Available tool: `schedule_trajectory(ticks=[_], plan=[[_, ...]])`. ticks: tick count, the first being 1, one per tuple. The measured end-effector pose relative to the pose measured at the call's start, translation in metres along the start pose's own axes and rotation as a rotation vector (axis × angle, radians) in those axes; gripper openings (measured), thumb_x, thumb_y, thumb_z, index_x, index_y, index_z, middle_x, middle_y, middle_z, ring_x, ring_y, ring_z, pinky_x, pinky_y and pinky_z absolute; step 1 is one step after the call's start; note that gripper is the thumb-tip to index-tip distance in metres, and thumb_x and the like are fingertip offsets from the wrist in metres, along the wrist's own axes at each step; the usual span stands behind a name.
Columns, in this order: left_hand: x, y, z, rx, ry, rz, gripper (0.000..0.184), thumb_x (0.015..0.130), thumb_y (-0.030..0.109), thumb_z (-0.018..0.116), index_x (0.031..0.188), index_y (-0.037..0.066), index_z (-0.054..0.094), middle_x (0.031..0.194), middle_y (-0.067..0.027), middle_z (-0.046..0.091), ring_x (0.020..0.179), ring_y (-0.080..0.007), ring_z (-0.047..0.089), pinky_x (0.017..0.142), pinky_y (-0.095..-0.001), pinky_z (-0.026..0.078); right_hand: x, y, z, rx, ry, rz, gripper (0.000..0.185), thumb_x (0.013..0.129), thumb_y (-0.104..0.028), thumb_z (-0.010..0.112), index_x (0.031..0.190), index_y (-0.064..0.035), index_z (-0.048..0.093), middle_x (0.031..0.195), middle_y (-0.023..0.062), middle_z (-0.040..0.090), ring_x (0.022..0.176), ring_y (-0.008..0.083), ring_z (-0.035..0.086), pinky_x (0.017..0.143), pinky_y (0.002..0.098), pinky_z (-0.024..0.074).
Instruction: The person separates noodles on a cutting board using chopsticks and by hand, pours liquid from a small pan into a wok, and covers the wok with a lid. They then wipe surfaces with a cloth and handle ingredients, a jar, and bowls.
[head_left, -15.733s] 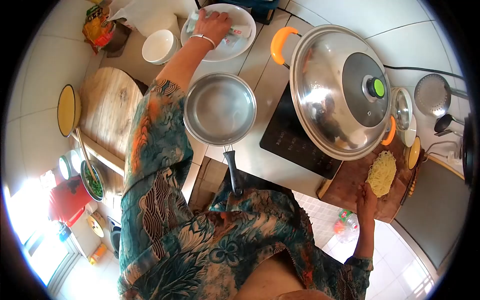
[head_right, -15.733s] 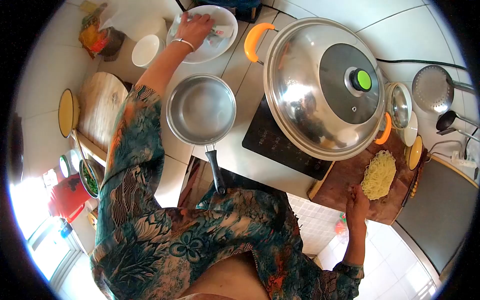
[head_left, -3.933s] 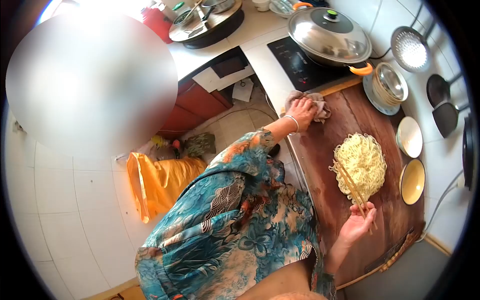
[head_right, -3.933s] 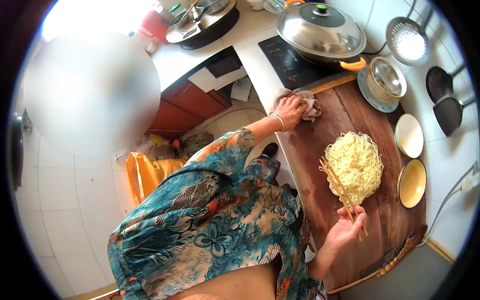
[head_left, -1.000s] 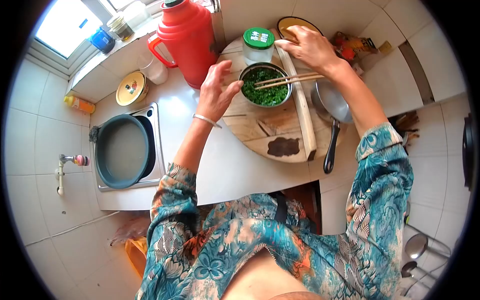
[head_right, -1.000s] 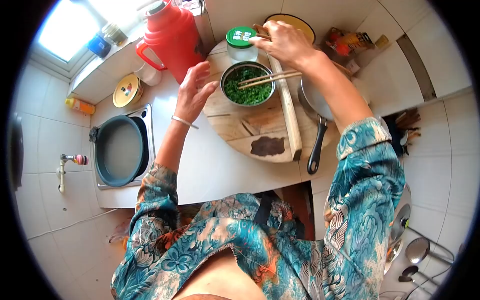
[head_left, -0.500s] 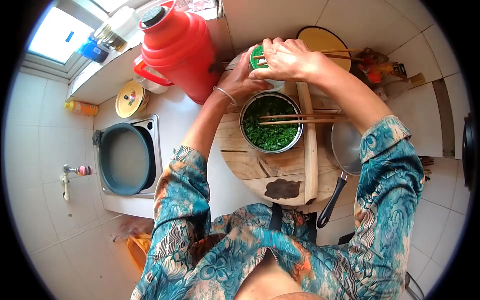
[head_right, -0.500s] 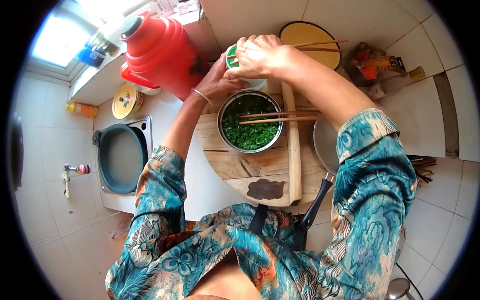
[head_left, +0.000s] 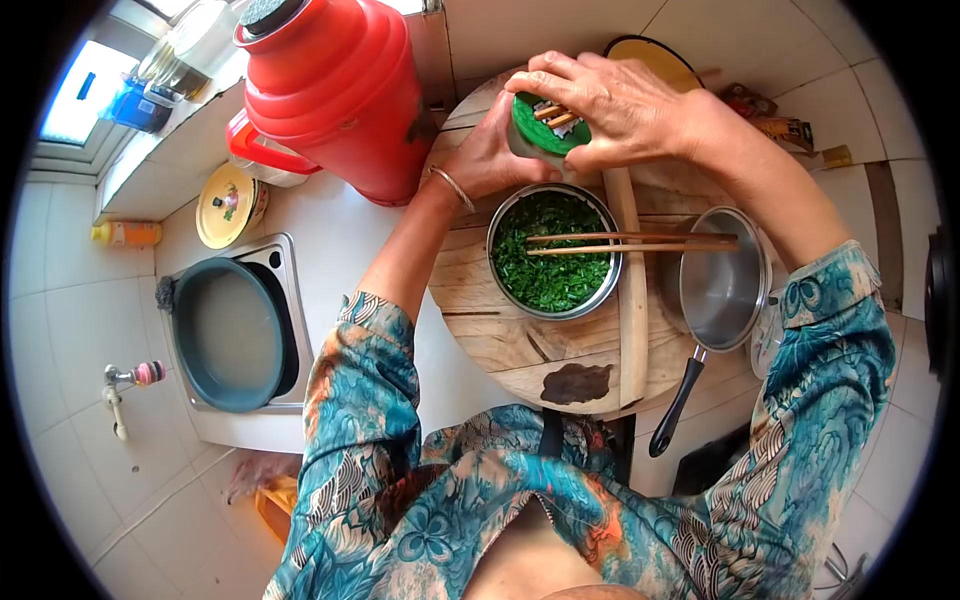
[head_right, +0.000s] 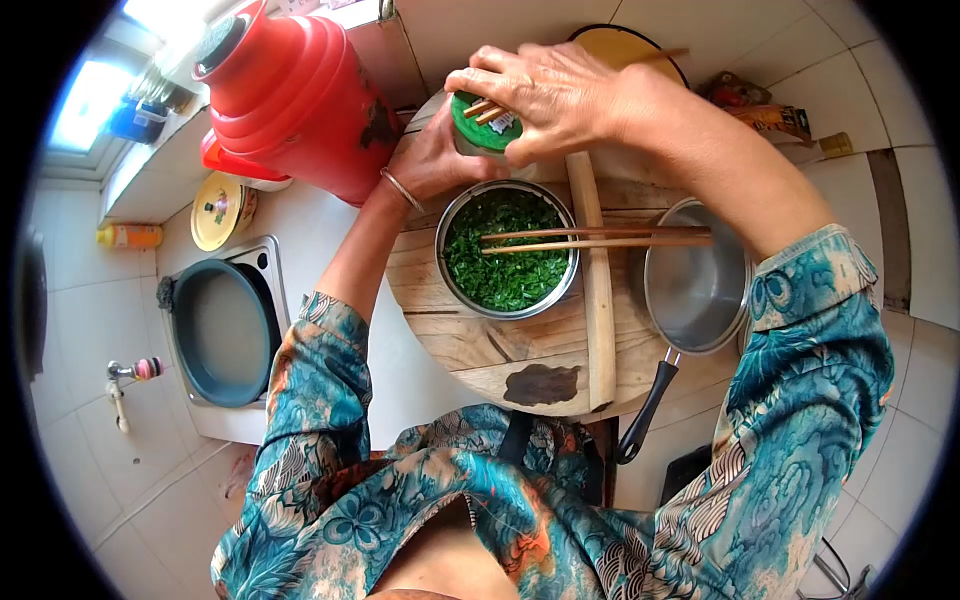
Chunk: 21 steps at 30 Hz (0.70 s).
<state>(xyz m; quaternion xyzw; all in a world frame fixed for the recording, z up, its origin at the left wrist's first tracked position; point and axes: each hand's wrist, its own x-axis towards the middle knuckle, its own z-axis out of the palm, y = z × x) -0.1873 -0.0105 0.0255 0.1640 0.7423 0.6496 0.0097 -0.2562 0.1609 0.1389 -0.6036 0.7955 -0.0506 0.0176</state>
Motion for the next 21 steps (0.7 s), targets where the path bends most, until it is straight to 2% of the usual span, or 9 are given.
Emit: schedule_trajectory(ticks=[3,4,5,7,8,12,17,18,21], plan=[[-0.004,-0.005,0.006,-0.026,-0.01,-0.01,0.095,0.055,0.023,0.082,0.132,0.001,0.031,0.123,-0.0093,0.046,0.117,-0.0198,0.043,0.1,-0.0315,0.035,-0.007,-0.006,-0.017,0.002,0.063,-0.016,0.069,0.063,-0.031,0.067,0.124,-0.0115,0.043,0.116,0.0112,0.05,0.096,0.0341,0.057,0.078,0.0425,0.0494],[-0.002,-0.004,0.004,0.029,-0.004,0.001,0.098,0.054,0.025,0.082,0.133,0.0,0.029,0.124,-0.0119,0.045,0.118,-0.0221,0.042,0.101,-0.0326,0.034,-0.01,-0.005,-0.024,0.137,0.073,0.059,0.074,0.062,-0.019,0.066,0.13,-0.0154,0.039,0.122,0.0099,0.046,0.105,0.0331,0.053,0.088,0.0416,0.0471],[-0.002,-0.003,0.002,0.082,0.001,0.012,0.101,0.054,0.026,0.083,0.134,-0.002,0.028,0.125,-0.0145,0.043,0.12,-0.0244,0.041,0.102,-0.0338,0.033,-0.015,0.002,-0.027,0.144,0.16,0.087,0.073,0.066,-0.024,0.068,0.131,-0.0135,0.037,0.124,0.0118,0.046,0.109,0.0312,0.052,0.092,0.0395,0.0454],[-0.003,0.001,0.0,0.164,0.018,0.018,0.1,0.054,0.026,0.082,0.135,-0.002,0.028,0.128,-0.0151,0.042,0.123,-0.0251,0.039,0.104,-0.0338,0.031,-0.036,0.001,-0.051,0.178,0.333,0.021,0.058,0.075,-0.028,0.068,0.122,-0.0058,0.044,0.113,0.0172,0.052,0.099,0.032,0.056,0.08,0.0352,0.0478],[-0.003,0.001,0.0,0.138,0.027,0.012,0.096,0.055,0.024,0.081,0.134,-0.001,0.031,0.128,-0.0139,0.042,0.124,-0.0247,0.038,0.105,-0.0343,0.03,-0.054,0.002,-0.054,0.097,0.207,0.218,0.074,0.074,-0.03,0.07,0.133,-0.0073,0.031,0.12,0.0195,0.047,0.107,0.0275,0.053,0.087,0.0362,0.0455],[-0.004,0.006,0.001,0.173,-0.017,0.014,0.099,0.057,0.025,0.08,0.136,-0.003,0.025,0.13,-0.0165,0.04,0.126,-0.0253,0.036,0.105,-0.0338,0.029,-0.132,-0.009,-0.04,0.222,0.338,0.529,0.074,0.074,-0.034,0.067,0.136,-0.0108,0.033,0.13,0.0155,0.041,0.117,0.0295,0.046,0.097,0.0389,0.0414],[-0.017,0.02,-0.003,0.331,0.012,-0.069,0.104,0.06,0.022,0.08,0.14,0.002,0.017,0.127,-0.0202,0.042,0.125,-0.0259,0.037,0.103,-0.0386,0.032,-0.235,-0.034,-0.017,0.288,0.458,0.872,0.077,0.073,-0.037,0.068,0.135,-0.0075,0.033,0.124,0.0169,0.044,0.111,0.0292,0.052,0.093,0.0377,0.0441],[-0.024,0.032,-0.002,0.502,0.066,-0.06,0.091,0.065,0.016,0.078,0.137,0.003,0.025,0.123,-0.019,0.045,0.119,-0.0273,0.042,0.097,-0.0402,0.04,-0.255,-0.041,-0.012,0.326,0.475,0.947,0.078,0.075,-0.038,0.067,0.137,-0.0069,0.031,0.125,0.0171,0.043,0.113,0.0288,0.051,0.094,0.0376,0.0432],[-0.042,0.077,0.008,0.646,0.302,0.012,0.062,0.077,0.007,0.067,0.131,0.001,0.038,0.126,-0.0153,0.048,0.115,-0.0242,0.048,0.095,-0.0355,0.042,-0.311,-0.057,0.01,0.274,0.455,1.102,0.077,0.075,-0.035,0.067,0.136,-0.0051,0.031,0.126,0.0182,0.043,0.111,0.0299,0.051,0.093,0.0375,0.0431]])
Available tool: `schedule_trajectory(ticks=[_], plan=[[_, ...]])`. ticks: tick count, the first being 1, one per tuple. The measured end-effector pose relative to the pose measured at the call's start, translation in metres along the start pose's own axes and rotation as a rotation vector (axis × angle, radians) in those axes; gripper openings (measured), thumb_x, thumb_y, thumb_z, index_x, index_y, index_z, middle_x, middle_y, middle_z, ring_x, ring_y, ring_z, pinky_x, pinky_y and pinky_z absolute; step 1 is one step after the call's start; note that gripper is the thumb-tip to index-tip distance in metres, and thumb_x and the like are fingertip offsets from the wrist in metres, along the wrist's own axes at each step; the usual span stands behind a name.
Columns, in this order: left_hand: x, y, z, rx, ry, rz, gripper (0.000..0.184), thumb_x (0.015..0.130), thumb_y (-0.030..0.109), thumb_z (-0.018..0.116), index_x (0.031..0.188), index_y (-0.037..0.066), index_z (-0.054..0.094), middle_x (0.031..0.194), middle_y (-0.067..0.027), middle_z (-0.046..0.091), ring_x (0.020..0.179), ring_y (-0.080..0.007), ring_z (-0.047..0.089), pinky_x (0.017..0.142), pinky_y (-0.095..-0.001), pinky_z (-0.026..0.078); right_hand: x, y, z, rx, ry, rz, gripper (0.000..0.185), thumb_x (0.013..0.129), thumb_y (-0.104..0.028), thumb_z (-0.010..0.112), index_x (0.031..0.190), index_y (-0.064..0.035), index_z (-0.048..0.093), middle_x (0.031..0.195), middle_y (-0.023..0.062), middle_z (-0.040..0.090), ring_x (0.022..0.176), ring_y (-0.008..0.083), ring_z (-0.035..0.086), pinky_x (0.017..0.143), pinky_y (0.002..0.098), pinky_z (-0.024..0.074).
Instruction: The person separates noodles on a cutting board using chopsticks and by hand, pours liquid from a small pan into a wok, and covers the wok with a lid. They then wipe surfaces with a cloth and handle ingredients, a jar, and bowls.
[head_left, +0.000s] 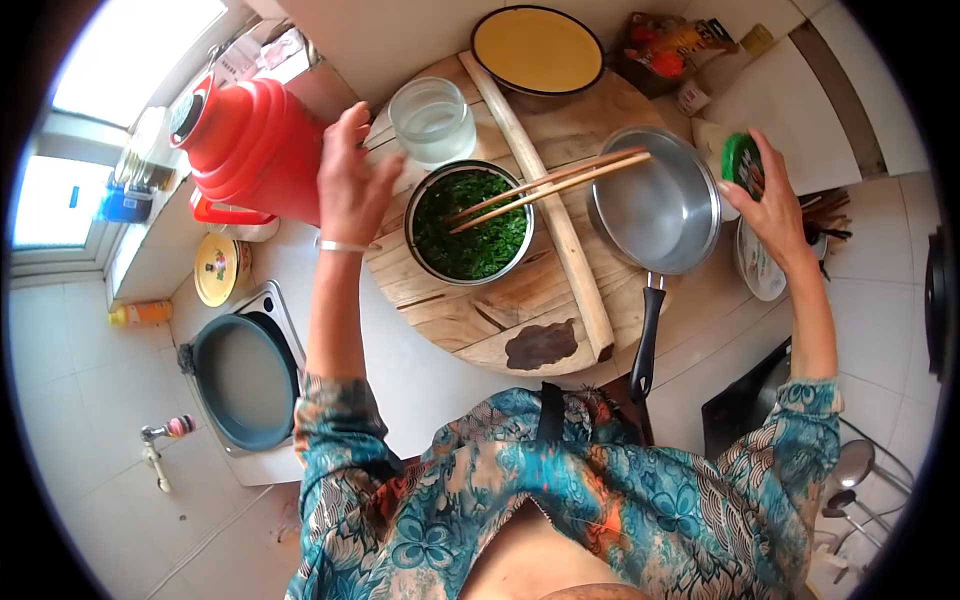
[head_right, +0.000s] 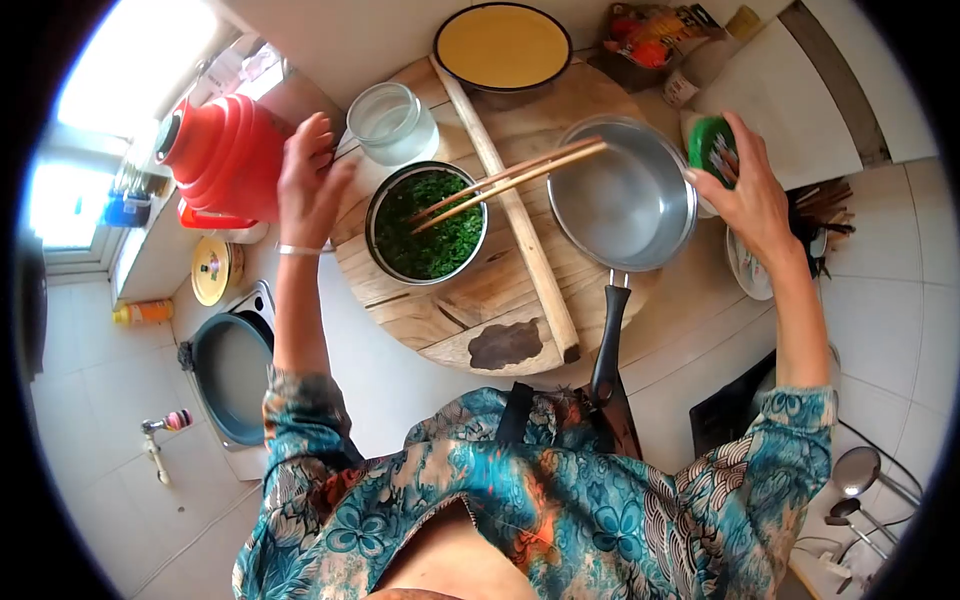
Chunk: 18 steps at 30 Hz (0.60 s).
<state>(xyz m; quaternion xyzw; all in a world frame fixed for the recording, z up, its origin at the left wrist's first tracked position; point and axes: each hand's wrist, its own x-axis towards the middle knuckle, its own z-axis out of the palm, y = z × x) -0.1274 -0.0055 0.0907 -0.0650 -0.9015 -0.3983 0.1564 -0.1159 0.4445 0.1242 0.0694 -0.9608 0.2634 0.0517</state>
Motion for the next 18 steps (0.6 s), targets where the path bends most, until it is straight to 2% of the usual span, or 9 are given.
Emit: schedule_trajectory(ticks=[2,3,5,7,8,10,13,16,18], plan=[[-0.008,0.04,0.0,-0.382,0.159,-0.053,0.045,0.082,0.002,0.06,0.125,-0.001,0.045,0.117,-0.0141,0.055,0.105,-0.0213,0.056,0.089,-0.0315,0.047,-0.027,0.021,0.0,-0.033,-0.011,0.082,0.077,0.075,-0.034,0.067,0.136,-0.0053,0.03,0.126,0.0189,0.042,0.111,0.0311,0.051,0.092,0.0372,0.043],[-0.009,0.066,0.004,-0.513,0.144,-0.057,0.037,0.086,0.004,0.055,0.122,-0.002,0.047,0.112,-0.014,0.058,0.101,-0.0213,0.058,0.087,-0.0309,0.048,-0.04,0.033,0.004,-0.048,-0.022,0.12,0.077,0.075,-0.034,0.067,0.136,-0.0054,0.03,0.126,0.0192,0.042,0.11,0.0316,0.051,0.091,0.0371,0.0429],[-0.004,0.098,0.017,-0.779,-0.021,-0.152,0.038,0.088,0.006,0.052,0.124,-0.004,0.045,0.115,-0.0185,0.056,0.102,-0.0263,0.058,0.088,-0.0333,0.048,-0.063,0.051,0.018,-0.023,-0.046,0.153,0.078,0.074,-0.032,0.067,0.137,-0.0055,0.029,0.124,0.0199,0.043,0.108,0.0325,0.051,0.089,0.0372,0.043],[0.009,0.107,0.036,-0.968,-0.136,-0.272,0.041,0.088,0.006,0.051,0.125,-0.007,0.041,0.118,-0.0225,0.053,0.103,-0.0295,0.057,0.088,-0.0349,0.048,-0.08,0.055,0.028,-0.045,-0.097,0.17,0.078,0.074,-0.032,0.068,0.137,-0.0059,0.029,0.122,0.0192,0.044,0.108,0.0309,0.052,0.087,0.0371,0.0445],[0.016,0.104,0.049,-1.034,-0.175,-0.337,0.043,0.088,0.006,0.052,0.126,-0.009,0.039,0.12,-0.0247,0.051,0.104,-0.0311,0.057,0.089,-0.0356,0.048,-0.089,0.056,0.035,0.041,-0.116,0.202,0.079,0.073,-0.03,0.069,0.136,-0.0062,0.029,0.122,0.0186,0.043,0.107,0.0298,0.053,0.085,0.0374,0.0462],[0.03,0.098,0.071,-1.098,-0.188,-0.476,0.044,0.089,0.006,0.051,0.125,-0.014,0.036,0.121,-0.0285,0.047,0.107,-0.0346,0.054,0.09,-0.0386,0.048,-0.101,0.05,0.042,-0.059,-0.171,0.18,0.08,0.07,-0.029,0.071,0.136,-0.007,0.029,0.123,0.017,0.042,0.105,0.0295,0.054,0.083,0.0378,0.048],[0.043,0.093,0.097,-1.153,-0.203,-0.629,0.044,0.089,0.007,0.051,0.124,-0.015,0.034,0.122,-0.0319,0.043,0.109,-0.0383,0.051,0.093,-0.0413,0.047,-0.108,0.022,0.045,0.081,-0.344,0.301,0.083,0.066,-0.028,0.073,0.134,-0.0072,0.03,0.122,0.0165,0.043,0.104,0.0335,0.053,0.081,0.0413,0.0487],[0.051,0.088,0.117,-1.18,-0.189,-0.733,0.047,0.09,0.008,0.051,0.125,-0.015,0.031,0.125,-0.0349,0.037,0.112,-0.0418,0.048,0.095,-0.0433,0.046,-0.119,0.026,0.059,-0.123,-0.256,0.047,0.084,0.062,-0.027,0.075,0.132,-0.0073,0.032,0.12,0.0166,0.043,0.103,0.0373,0.052,0.079,0.0448,0.0489],[0.057,0.089,0.124,-1.188,-0.173,-0.814,0.049,0.09,0.009,0.051,0.126,-0.015,0.028,0.128,-0.0367,0.032,0.114,-0.0438,0.045,0.096,-0.044,0.045,-0.122,0.023,0.061,-0.087,-0.248,0.032,0.083,0.061,-0.026,0.075,0.13,-0.0071,0.034,0.118,0.0182,0.043,0.101,0.0398,0.051,0.078,0.0471,0.0482]])
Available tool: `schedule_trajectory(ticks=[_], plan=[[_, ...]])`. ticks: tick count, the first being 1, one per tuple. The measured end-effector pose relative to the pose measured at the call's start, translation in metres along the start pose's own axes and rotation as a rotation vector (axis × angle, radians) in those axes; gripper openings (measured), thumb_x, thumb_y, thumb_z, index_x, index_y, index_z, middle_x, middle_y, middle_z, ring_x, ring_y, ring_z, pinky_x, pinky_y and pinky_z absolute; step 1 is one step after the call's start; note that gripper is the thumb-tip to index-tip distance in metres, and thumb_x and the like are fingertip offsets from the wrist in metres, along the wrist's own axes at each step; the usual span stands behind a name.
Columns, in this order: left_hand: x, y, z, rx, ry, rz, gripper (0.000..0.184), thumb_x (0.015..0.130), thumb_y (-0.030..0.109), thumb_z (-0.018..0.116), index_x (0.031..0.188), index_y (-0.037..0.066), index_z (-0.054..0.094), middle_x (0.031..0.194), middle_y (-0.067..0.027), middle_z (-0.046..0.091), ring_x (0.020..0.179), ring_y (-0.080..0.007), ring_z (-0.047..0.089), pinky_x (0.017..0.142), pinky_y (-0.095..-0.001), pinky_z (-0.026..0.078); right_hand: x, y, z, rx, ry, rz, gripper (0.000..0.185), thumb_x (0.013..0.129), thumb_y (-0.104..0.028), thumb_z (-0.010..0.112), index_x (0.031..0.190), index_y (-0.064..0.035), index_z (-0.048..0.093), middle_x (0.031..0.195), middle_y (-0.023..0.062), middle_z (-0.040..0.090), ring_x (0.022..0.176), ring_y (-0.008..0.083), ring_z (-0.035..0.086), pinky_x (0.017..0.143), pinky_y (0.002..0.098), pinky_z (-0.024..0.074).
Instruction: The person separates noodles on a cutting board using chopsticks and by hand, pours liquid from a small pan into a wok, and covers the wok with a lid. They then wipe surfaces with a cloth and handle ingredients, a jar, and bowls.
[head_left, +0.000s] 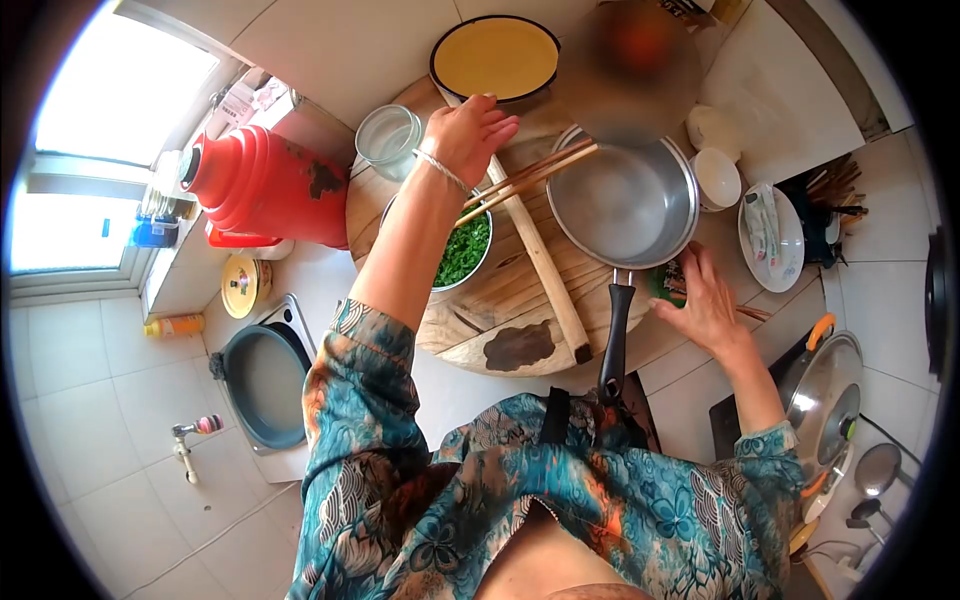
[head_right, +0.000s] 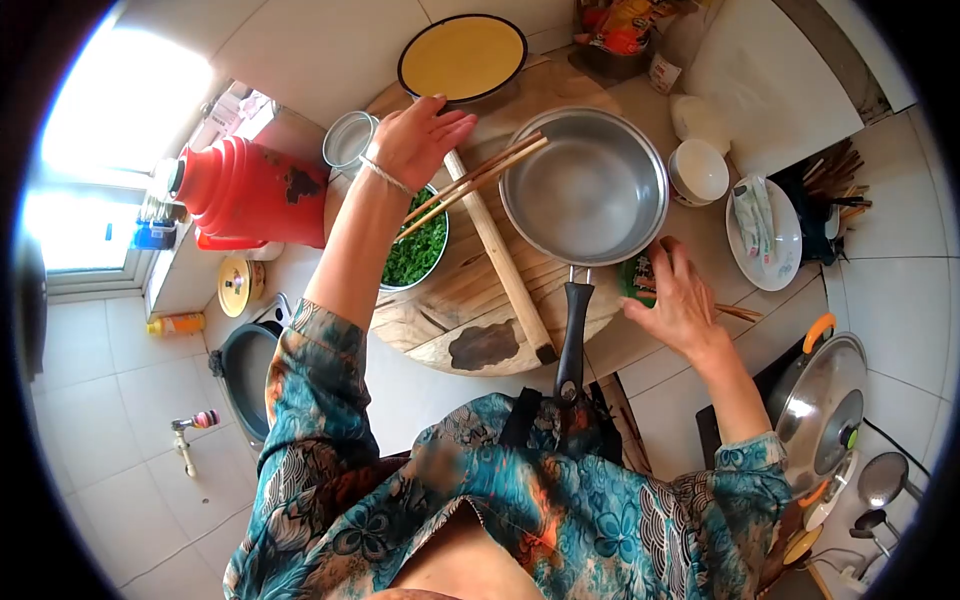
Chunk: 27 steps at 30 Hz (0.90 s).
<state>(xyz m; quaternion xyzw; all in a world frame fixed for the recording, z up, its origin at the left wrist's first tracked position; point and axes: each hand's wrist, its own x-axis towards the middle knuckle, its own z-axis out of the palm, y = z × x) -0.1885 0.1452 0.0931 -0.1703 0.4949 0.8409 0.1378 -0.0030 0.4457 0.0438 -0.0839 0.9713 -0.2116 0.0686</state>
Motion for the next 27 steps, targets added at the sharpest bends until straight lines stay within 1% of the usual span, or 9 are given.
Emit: schedule_trajectory(ticks=[3,6,9,12,15,18,21,27], plan=[[0.021,-0.007,0.001,-0.073,0.06,-0.083,0.047,0.088,0.01,0.052,0.124,-0.013,0.032,0.124,-0.0346,0.038,0.102,-0.0409,0.054,0.086,-0.0407,0.051,-0.002,0.0,0.005,0.019,-0.003,-0.029,0.083,0.061,-0.026,0.075,0.13,-0.0062,0.033,0.119,0.0191,0.042,0.101,0.0398,0.051,0.079,0.0468,0.0482],[0.043,-0.01,0.01,-0.2,0.171,-0.175,0.044,0.089,0.01,0.051,0.125,-0.007,0.032,0.125,-0.0301,0.038,0.103,-0.043,0.052,0.086,-0.0467,0.051,-0.004,0.0,0.002,0.019,-0.004,-0.055,0.084,0.061,-0.027,0.075,0.13,-0.0048,0.032,0.12,0.0198,0.041,0.102,0.0398,0.051,0.079,0.047,0.0479],[0.058,-0.014,0.009,-0.198,0.13,-0.108,0.039,0.091,0.007,0.047,0.126,-0.002,0.033,0.129,-0.0285,0.036,0.117,-0.0434,0.041,0.094,-0.0551,0.044,-0.004,-0.001,0.007,0.027,-0.007,-0.044,0.085,0.061,-0.027,0.076,0.13,-0.0034,0.032,0.122,0.0199,0.04,0.102,0.0395,0.051,0.08,0.0471,0.0477],[0.067,-0.019,0.011,-0.232,0.201,-0.09,0.032,0.09,0.001,0.044,0.122,0.001,0.037,0.126,-0.0235,0.04,0.115,-0.0407,0.043,0.092,-0.0584,0.045,-0.003,-0.003,0.007,0.05,-0.014,-0.004,0.086,0.061,-0.028,0.076,0.13,-0.0026,0.031,0.124,0.02,0.04,0.103,0.0395,0.05,0.08,0.0469,0.0476],[0.076,-0.025,0.01,-0.276,0.211,-0.048,0.03,0.088,-0.004,0.042,0.118,0.001,0.04,0.119,-0.0215,0.046,0.11,-0.0384,0.047,0.09,-0.0589,0.046,-0.004,-0.004,0.006,0.057,0.0,0.001,0.087,0.061,-0.028,0.076,0.13,-0.0018,0.031,0.124,0.0201,0.039,0.103,0.0394,0.05,0.081,0.0467,0.0476],[0.084,-0.03,0.007,-0.303,0.25,-0.06,0.029,0.086,-0.008,0.042,0.114,-0.001,0.044,0.114,-0.021,0.05,0.104,-0.0376,0.051,0.089,-0.0579,0.047,-0.005,-0.005,0.005,0.069,-0.003,-0.004,0.088,0.061,-0.028,0.076,0.131,-0.0015,0.03,0.125,0.0203,0.039,0.103,0.0393,0.05,0.081,0.0466,0.0476],[0.086,-0.031,0.008,-0.295,0.249,-0.055,0.028,0.084,-0.009,0.041,0.111,-0.002,0.045,0.109,-0.0211,0.053,0.101,-0.0376,0.053,0.089,-0.0571,0.048,-0.007,-0.004,0.005,0.07,0.004,-0.006,0.087,0.061,-0.028,0.076,0.131,-0.0012,0.03,0.124,0.0205,0.04,0.103,0.0394,0.051,0.081,0.0466,0.0477],[0.092,-0.032,0.007,-0.298,0.227,-0.072,0.029,0.083,-0.011,0.04,0.11,-0.003,0.046,0.109,-0.0213,0.053,0.102,-0.0361,0.053,0.091,-0.056,0.047,-0.009,-0.007,0.003,0.026,0.031,-0.022,0.086,0.062,-0.027,0.076,0.13,-0.0015,0.031,0.123,0.021,0.04,0.101,0.0402,0.051,0.08,0.0471,0.0478]])
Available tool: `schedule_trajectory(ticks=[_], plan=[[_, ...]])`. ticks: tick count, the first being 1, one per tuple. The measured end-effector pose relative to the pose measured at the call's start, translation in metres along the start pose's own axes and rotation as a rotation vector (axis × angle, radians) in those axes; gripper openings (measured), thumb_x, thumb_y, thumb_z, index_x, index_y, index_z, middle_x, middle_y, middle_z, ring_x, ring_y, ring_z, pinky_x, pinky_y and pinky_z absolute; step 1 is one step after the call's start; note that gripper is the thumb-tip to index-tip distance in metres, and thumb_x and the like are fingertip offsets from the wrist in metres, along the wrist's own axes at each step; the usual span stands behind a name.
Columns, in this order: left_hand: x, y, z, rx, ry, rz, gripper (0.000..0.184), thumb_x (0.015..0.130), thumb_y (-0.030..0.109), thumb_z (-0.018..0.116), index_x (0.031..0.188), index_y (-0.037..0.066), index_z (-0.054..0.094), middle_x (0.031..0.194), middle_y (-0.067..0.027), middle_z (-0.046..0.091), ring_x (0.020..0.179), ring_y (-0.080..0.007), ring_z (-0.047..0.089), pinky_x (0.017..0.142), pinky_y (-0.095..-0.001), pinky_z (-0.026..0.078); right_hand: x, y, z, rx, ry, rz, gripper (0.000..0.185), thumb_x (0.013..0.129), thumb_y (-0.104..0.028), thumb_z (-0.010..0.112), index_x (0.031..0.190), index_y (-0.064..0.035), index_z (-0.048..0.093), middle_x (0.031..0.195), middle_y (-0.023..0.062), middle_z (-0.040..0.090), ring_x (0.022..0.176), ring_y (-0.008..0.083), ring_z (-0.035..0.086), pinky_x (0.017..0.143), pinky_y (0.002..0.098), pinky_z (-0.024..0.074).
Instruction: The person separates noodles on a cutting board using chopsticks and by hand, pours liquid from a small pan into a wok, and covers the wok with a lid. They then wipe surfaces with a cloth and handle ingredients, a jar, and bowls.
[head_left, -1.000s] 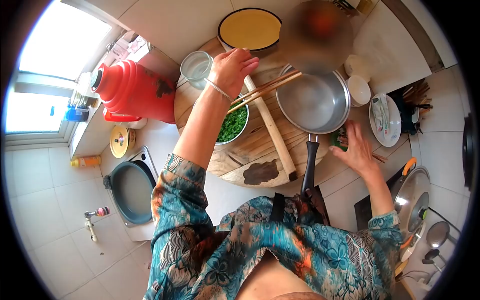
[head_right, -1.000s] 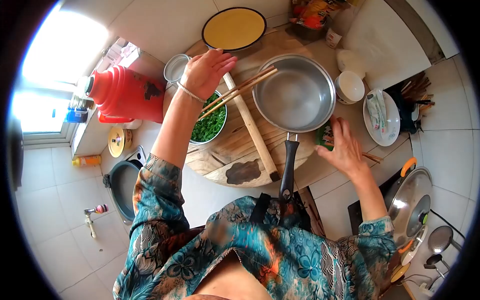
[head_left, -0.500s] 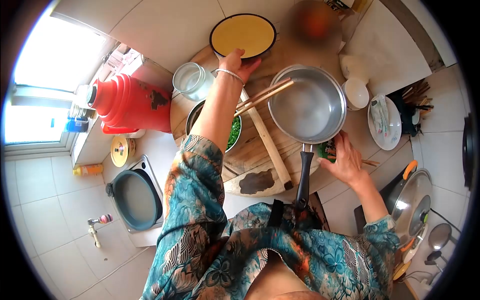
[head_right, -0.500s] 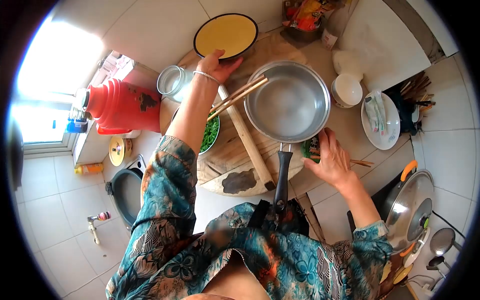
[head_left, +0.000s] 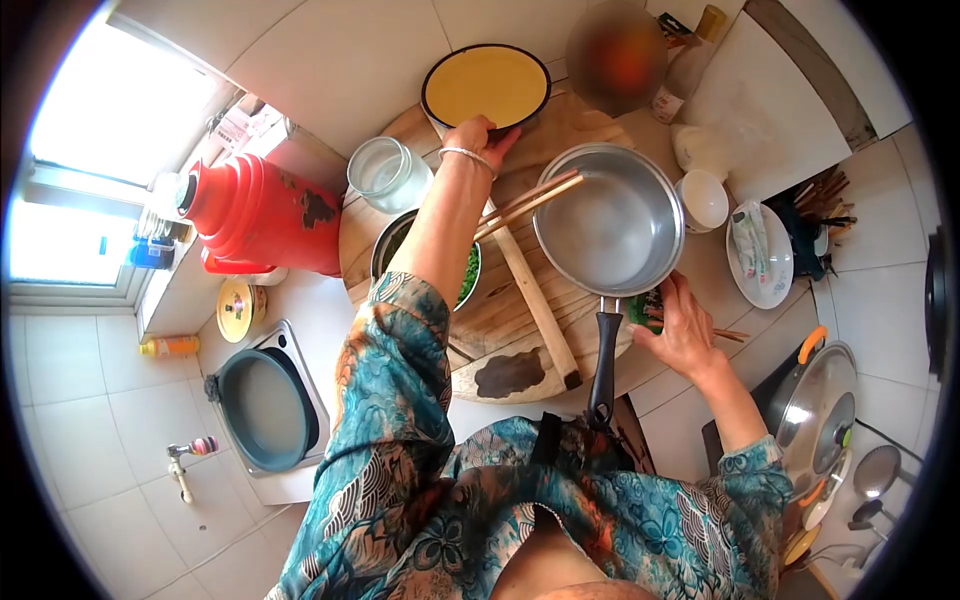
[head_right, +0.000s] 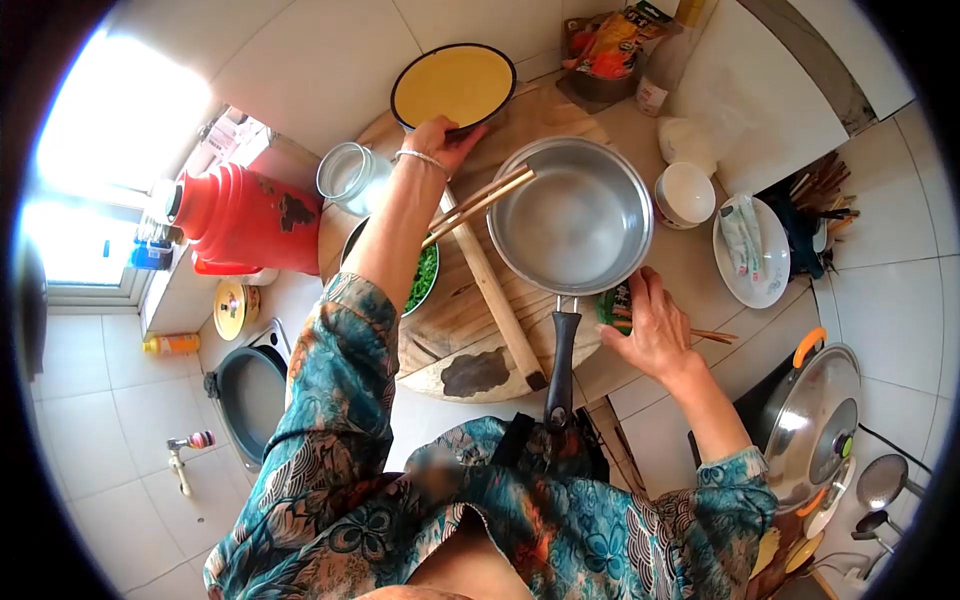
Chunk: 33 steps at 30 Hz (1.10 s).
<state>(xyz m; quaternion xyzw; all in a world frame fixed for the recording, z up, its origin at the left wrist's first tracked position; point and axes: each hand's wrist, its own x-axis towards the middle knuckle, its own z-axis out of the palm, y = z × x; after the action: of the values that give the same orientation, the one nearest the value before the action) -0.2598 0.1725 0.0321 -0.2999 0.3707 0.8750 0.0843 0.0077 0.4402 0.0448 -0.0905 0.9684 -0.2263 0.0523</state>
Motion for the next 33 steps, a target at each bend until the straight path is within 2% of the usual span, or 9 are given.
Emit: schedule_trajectory(ticks=[3,6,12,15,18,21,27,30,33], plan=[[0.003,0.003,-0.004,-0.003,-0.02,-0.066,0.028,0.082,-0.01,0.043,0.107,0.001,0.048,0.099,-0.0153,0.054,0.089,-0.0308,0.057,0.079,-0.0503,0.055,0.001,-0.001,-0.001,0.0,-0.004,-0.004,0.087,0.062,-0.027,0.076,0.131,-0.0016,0.031,0.123,0.0212,0.041,0.1,0.0406,0.051,0.08,0.0477,0.0476],[-0.003,0.004,-0.003,0.0,-0.034,-0.066,0.028,0.082,-0.011,0.042,0.107,0.0,0.048,0.1,-0.016,0.055,0.09,-0.0318,0.057,0.079,-0.0516,0.054,0.001,-0.002,-0.001,-0.003,-0.011,0.004,0.087,0.062,-0.027,0.076,0.131,-0.0015,0.031,0.123,0.0213,0.04,0.1,0.0408,0.051,0.08,0.0482,0.0474],[-0.047,0.012,0.008,0.036,-0.087,-0.002,0.027,0.084,-0.009,0.041,0.111,-0.007,0.044,0.113,-0.0237,0.051,0.105,-0.0386,0.051,0.093,-0.056,0.045,0.0,-0.001,0.0,-0.024,-0.019,0.012,0.086,0.062,-0.029,0.075,0.131,-0.0024,0.031,0.124,0.0208,0.039,0.101,0.0407,0.051,0.08,0.0485,0.047],[-0.064,0.025,0.006,0.053,-0.152,-0.03,0.023,0.082,-0.009,0.041,0.105,-0.008,0.047,0.101,-0.0209,0.054,0.092,-0.0354,0.057,0.08,-0.0516,0.054,-0.002,-0.001,-0.001,-0.029,-0.016,0.015,0.085,0.063,-0.03,0.074,0.131,-0.0034,0.031,0.125,0.0203,0.039,0.102,0.0404,0.05,0.081,0.0484,0.0468],[-0.084,0.042,0.002,0.096,-0.185,0.0,0.019,0.083,-0.008,0.043,0.101,-0.011,0.048,0.099,-0.0218,0.055,0.09,-0.0362,0.058,0.078,-0.0512,0.055,-0.002,-0.001,0.0,-0.031,-0.007,0.007,0.085,0.063,-0.03,0.074,0.131,-0.0038,0.031,0.125,0.02,0.039,0.103,0.0402,0.05,0.081,0.0481,0.0467],[-0.111,0.061,-0.003,0.18,-0.249,0.061,0.024,0.084,-0.007,0.043,0.106,-0.017,0.043,0.109,-0.0286,0.05,0.1,-0.0412,0.054,0.09,-0.0527,0.049,-0.002,-0.003,-0.002,-0.04,-0.016,0.014,0.084,0.063,-0.031,0.074,0.13,-0.0037,0.031,0.124,0.0199,0.039,0.104,0.0403,0.05,0.082,0.0476,0.0466],[-0.164,0.072,-0.014,0.232,-0.276,0.201,0.019,0.084,-0.003,0.047,0.099,-0.015,0.05,0.101,-0.0229,0.056,0.093,-0.035,0.059,0.083,-0.0488,0.054,0.0,0.0,0.002,-0.046,-0.05,0.022,0.08,0.065,-0.031,0.073,0.129,-0.0036,0.033,0.124,0.0197,0.04,0.105,0.0404,0.05,0.083,0.0471,0.0462],[-0.174,0.066,-0.023,0.159,-0.275,0.213,0.016,0.079,-0.004,0.048,0.091,-0.015,0.052,0.093,-0.021,0.058,0.082,-0.0323,0.062,0.069,-0.0443,0.059,0.001,-0.004,-0.001,-0.038,-0.102,0.061,0.079,0.065,-0.031,0.073,0.128,-0.0035,0.033,0.123,0.0195,0.04,0.104,0.0404,0.05,0.082,0.0469,0.0461],[-0.188,0.058,-0.028,0.122,-0.28,0.231,0.019,0.085,-0.001,0.048,0.095,-0.016,0.053,0.1,-0.021,0.058,0.09,-0.0319,0.061,0.078,-0.0453,0.056,0.002,-0.009,-0.004,-0.09,-0.108,0.046,0.078,0.065,-0.03,0.073,0.127,-0.0035,0.034,0.124,0.0192,0.04,0.104,0.0403,0.05,0.082,0.0468,0.046]])
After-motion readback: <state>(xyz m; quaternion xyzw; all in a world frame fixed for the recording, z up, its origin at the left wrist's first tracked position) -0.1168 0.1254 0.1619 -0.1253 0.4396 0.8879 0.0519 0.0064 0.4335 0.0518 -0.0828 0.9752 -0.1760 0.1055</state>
